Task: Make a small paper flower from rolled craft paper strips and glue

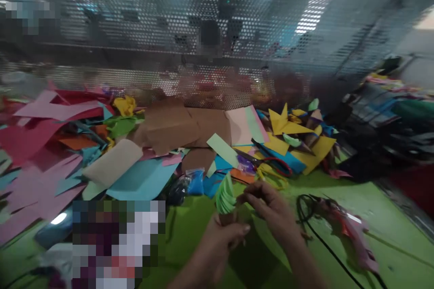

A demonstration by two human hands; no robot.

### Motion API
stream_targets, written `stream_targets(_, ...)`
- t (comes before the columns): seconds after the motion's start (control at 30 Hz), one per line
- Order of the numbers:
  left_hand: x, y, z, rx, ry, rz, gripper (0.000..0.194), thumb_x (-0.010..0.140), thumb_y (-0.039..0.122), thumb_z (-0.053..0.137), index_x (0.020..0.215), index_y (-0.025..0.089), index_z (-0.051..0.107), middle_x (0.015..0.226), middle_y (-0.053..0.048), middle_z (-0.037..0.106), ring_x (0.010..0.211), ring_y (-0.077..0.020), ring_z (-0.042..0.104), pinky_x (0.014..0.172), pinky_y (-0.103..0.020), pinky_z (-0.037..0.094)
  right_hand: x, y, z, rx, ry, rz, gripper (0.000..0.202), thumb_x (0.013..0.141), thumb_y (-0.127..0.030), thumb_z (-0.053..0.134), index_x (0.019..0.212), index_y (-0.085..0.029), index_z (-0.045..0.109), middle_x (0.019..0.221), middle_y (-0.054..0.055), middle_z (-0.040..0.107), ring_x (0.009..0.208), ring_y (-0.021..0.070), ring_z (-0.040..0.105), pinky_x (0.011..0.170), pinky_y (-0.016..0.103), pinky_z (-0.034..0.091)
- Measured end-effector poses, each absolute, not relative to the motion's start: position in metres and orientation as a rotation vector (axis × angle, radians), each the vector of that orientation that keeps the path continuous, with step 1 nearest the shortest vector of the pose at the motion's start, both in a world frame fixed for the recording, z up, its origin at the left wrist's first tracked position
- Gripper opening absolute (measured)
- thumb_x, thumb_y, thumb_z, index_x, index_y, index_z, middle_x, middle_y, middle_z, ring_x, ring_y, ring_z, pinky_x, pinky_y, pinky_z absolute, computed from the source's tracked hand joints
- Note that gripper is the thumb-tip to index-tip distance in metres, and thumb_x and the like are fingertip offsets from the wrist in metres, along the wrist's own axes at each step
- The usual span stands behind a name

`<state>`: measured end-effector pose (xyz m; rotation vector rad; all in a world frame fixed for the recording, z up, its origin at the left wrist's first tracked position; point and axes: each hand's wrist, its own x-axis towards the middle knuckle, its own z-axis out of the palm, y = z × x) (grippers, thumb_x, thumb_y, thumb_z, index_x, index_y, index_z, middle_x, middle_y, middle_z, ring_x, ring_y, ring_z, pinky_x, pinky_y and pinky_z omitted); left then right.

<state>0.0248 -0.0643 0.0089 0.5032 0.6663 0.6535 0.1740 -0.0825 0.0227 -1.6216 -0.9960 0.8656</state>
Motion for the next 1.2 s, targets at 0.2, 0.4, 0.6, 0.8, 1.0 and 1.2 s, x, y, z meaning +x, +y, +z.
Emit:
stream_targets(0.2, 0.019, -0.061, 0.012, 0.640, 0.643, 0.604, 0.048, 0.063, 0.022, 0.079, 0.111, 0.016, 0.075, 0.050, 0.009, 0.039, 0.048, -0.0051, 0.029, 0.052, -0.021, 0.027, 0.178, -0.082, 0.023, -1.588, -1.113, 0.836, 0.032, 0.087, -0.050, 0.063, 0.076, -0.021, 0.062, 0.068, 0.003, 0.069, 0.064, 0.0193, 0.064, 0.053, 0.028, 0.048)
stream_targets(0.4, 0.010, -0.049, 0.014, 0.794, 0.742, 0.747, 0.037, 0.063, 0.022, 0.083, 0.099, 0.019, 0.077, 0.059, 0.007, 0.047, 0.057, -0.0074, 0.042, 0.058, -0.021, 0.036, 0.209, -0.090, 0.037, -1.588, -1.055, 0.422, 0.049, 0.098, -0.055, 0.041, 0.063, -0.022, 0.051, 0.062, -0.001, 0.054, 0.061, 0.0136, 0.050, 0.061, 0.026, 0.043)
stream_targets(0.6, 0.011, -0.037, 0.015, 0.865, 0.837, 0.888, 0.031, 0.048, 0.023, 0.091, 0.072, 0.016, 0.073, 0.064, 0.003, 0.064, 0.063, -0.0109, 0.055, 0.064, -0.023, 0.045, 0.230, -0.130, 0.045, -1.929, -1.661, 0.514, 0.020, 0.092, -0.037, 0.057, 0.085, -0.022, 0.068, 0.084, 0.004, 0.069, 0.079, 0.0209, 0.063, 0.071, 0.031, 0.047)
stream_targets(0.8, 0.016, -0.036, 0.010, 0.893, 0.815, 0.917, 0.039, 0.042, 0.024, 0.095, 0.067, 0.015, 0.067, 0.062, 0.002, 0.065, 0.062, -0.0123, 0.058, 0.065, -0.026, 0.050, 0.231, -0.152, 0.012, -2.326, -2.059, 0.208, 0.027, 0.084, -0.009, 0.044, 0.099, -0.017, 0.065, 0.095, 0.011, 0.068, 0.084, 0.0278, 0.069, 0.070, 0.036, 0.049)
stream_targets(1.0, 0.018, -0.035, 0.005, 0.902, 0.749, 0.967, 0.043, 0.043, 0.024, 0.096, 0.074, 0.015, 0.068, 0.064, 0.003, 0.064, 0.064, -0.0116, 0.058, 0.068, -0.025, 0.052, 0.229, -0.147, 0.013, -2.339, -2.075, 0.051, 0.028, 0.086, -0.015, 0.044, 0.105, -0.017, 0.064, 0.090, 0.011, 0.071, 0.079, 0.0281, 0.071, 0.064, 0.035, 0.050)
stream_targets(1.2, 0.018, -0.035, 0.008, 0.976, 0.686, 0.985, 0.049, 0.046, 0.028, 0.095, 0.087, 0.016, 0.072, 0.069, 0.003, 0.064, 0.067, -0.0115, 0.055, 0.069, -0.024, 0.050, 0.229, -0.151, 0.039, -1.946, -1.774, 0.245, 0.041, 0.090, -0.032, 0.050, 0.128, -0.030, 0.061, 0.110, 0.008, 0.072, 0.095, 0.0288, 0.070, 0.077, 0.039, 0.054)
